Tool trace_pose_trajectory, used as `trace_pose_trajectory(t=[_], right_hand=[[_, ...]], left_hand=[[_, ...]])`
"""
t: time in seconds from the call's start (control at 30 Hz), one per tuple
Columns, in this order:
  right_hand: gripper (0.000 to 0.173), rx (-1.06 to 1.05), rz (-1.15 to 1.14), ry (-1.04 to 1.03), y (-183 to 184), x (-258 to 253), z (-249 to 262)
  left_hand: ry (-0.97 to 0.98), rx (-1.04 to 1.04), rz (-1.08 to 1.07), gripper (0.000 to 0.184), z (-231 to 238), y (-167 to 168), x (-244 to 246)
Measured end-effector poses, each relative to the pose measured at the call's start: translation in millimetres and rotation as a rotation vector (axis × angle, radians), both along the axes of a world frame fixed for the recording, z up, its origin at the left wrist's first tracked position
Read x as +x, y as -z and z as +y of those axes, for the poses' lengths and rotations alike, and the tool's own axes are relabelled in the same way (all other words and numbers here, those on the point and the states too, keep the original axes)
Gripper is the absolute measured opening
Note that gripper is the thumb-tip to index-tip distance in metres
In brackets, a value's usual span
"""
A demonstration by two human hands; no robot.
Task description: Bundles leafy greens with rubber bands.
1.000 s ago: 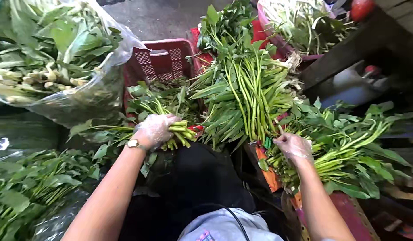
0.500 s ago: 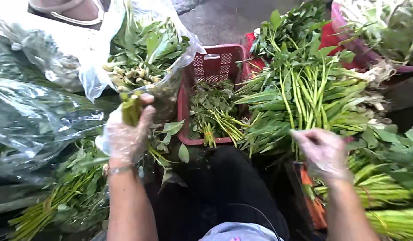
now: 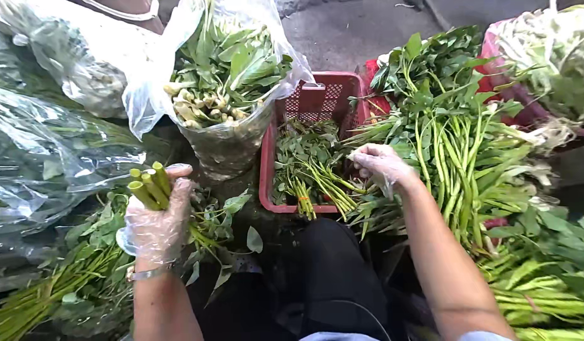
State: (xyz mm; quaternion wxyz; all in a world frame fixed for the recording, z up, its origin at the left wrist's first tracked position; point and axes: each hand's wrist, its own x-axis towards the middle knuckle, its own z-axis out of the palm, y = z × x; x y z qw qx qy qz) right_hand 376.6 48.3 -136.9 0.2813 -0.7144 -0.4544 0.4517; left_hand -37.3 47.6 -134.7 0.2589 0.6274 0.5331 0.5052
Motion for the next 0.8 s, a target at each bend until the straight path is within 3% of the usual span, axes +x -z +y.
trace_pose_trajectory(t=[0.23, 0.43, 0.53, 0.67, 0.73, 0.8], right_hand=[[0.011, 0.073, 0.154, 0.132, -12.3, 21.0, -63.7], [0.007, 0.123, -0.167, 0.298, -36.5, 69.8, -150.8], [0.016, 0.203, -0.373, 0.312, -30.2, 80.2, -170.9], [0.023, 0.338, -0.358, -0.044, -17.8, 30.4, -117.5], [0.034, 0.244, -0.413, -0.263, -8.4, -2.5, -61.8], [0.055, 0.003, -0.545, -0.365, 14.0, -23.4, -9.4]], left_hand=[[0.054, -0.02, -0.01, 0.034, 6.9, 5.2, 7.2], [0.071, -0.092, 0.059, 0.039, 8.1, 9.8, 14.2], [0.067, -0.09, 0.104, 0.041, 10.5, 11.8, 19.1], [0.044, -0.127, 0.16, 0.038, 12.1, 10.5, 34.5], [0.027, -0.137, 0.182, 0.036, 14.6, 12.9, 36.8], [0.025, -0.172, 0.174, 0.035, 14.7, 14.2, 37.4]])
